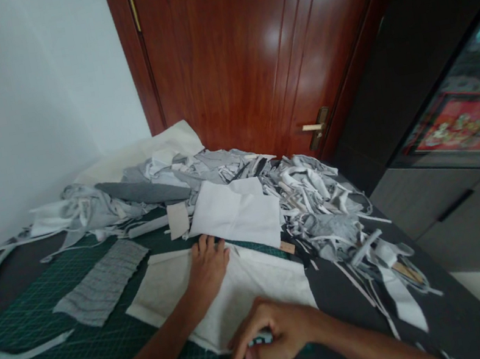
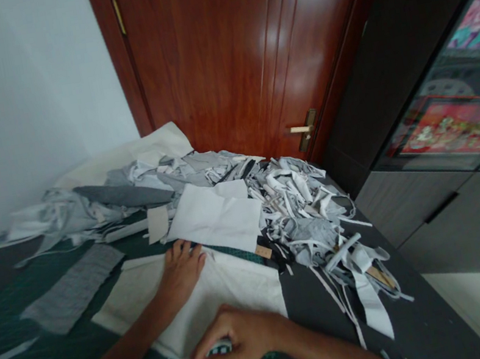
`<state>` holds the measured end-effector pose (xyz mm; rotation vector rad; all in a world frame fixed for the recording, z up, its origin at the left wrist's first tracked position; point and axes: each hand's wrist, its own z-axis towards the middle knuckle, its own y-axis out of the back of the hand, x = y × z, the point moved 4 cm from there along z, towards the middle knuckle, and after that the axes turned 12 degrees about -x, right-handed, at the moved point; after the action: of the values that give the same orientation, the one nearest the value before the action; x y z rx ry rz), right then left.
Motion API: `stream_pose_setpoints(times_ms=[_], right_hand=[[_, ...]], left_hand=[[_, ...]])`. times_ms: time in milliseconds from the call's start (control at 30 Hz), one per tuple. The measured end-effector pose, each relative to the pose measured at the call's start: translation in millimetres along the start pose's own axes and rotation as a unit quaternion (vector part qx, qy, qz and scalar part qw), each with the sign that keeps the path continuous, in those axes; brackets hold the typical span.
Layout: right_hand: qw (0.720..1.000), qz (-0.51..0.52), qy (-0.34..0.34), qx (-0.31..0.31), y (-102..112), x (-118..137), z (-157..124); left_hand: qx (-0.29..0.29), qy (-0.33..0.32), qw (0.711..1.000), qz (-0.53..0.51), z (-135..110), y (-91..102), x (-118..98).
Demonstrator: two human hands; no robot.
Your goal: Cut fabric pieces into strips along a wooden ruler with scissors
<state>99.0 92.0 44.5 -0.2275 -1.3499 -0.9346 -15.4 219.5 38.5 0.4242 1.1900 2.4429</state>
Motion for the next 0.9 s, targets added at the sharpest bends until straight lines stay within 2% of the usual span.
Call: stream_pose_setpoints(times_ms=[100, 167, 233, 267, 333, 400, 433, 500, 567, 633, 700, 900], right_hand=[[0.991, 0.124, -0.025, -0.048, 12, -2, 1], [0.981, 0.147, -0.023, -0.126, 29, -8, 1], [0.966, 0.07, -0.004, -0.25, 59, -13, -5], [0.949, -0.013, 0.005, -0.314, 78, -14, -10], [0.877, -0.235, 0.002, -0.418, 116, -14, -26], [0.773, -0.438, -0.018, -0.458, 152, -13, -43], [0.715, -0.501, -0.044, -0.486, 169, -15, -54], [0.662, -0.532, -0.078, -0.522, 195, -22, -73], [0.624, -0.551, -0.113, -0.543, 211, -31, -90], [0.598, -0.567, -0.148, -0.547, 218, -41, -102], [0.587, -0.581, -0.173, -0.537, 219, -49, -107], [0.594, -0.611, -0.18, -0.491, 211, -59, -98]], left_hand=[[0.002, 0.007, 1.0, -0.004, 3, 6.2, -4], [0.005, 0.014, 1.0, -0.022, 5, 9.8, -5], [0.023, 0.023, 0.998, -0.059, 6, 11.2, -5], [0.04, 0.029, 0.995, -0.085, 7, 10.5, -5], [0.077, 0.04, 0.987, -0.137, 7, 7.4, -4], [0.104, 0.051, 0.979, -0.17, 7, 3.7, -3], [0.109, 0.055, 0.976, -0.178, 7, 2.3, -2], [0.112, 0.062, 0.974, -0.186, 7, 0.5, 0], [0.112, 0.068, 0.972, -0.195, 7, 0.0, 1], [0.112, 0.071, 0.971, -0.201, 7, 0.6, 1], [0.113, 0.074, 0.97, -0.204, 6, 1.6, 0], [0.119, 0.079, 0.968, -0.204, 6, 3.9, -1]])
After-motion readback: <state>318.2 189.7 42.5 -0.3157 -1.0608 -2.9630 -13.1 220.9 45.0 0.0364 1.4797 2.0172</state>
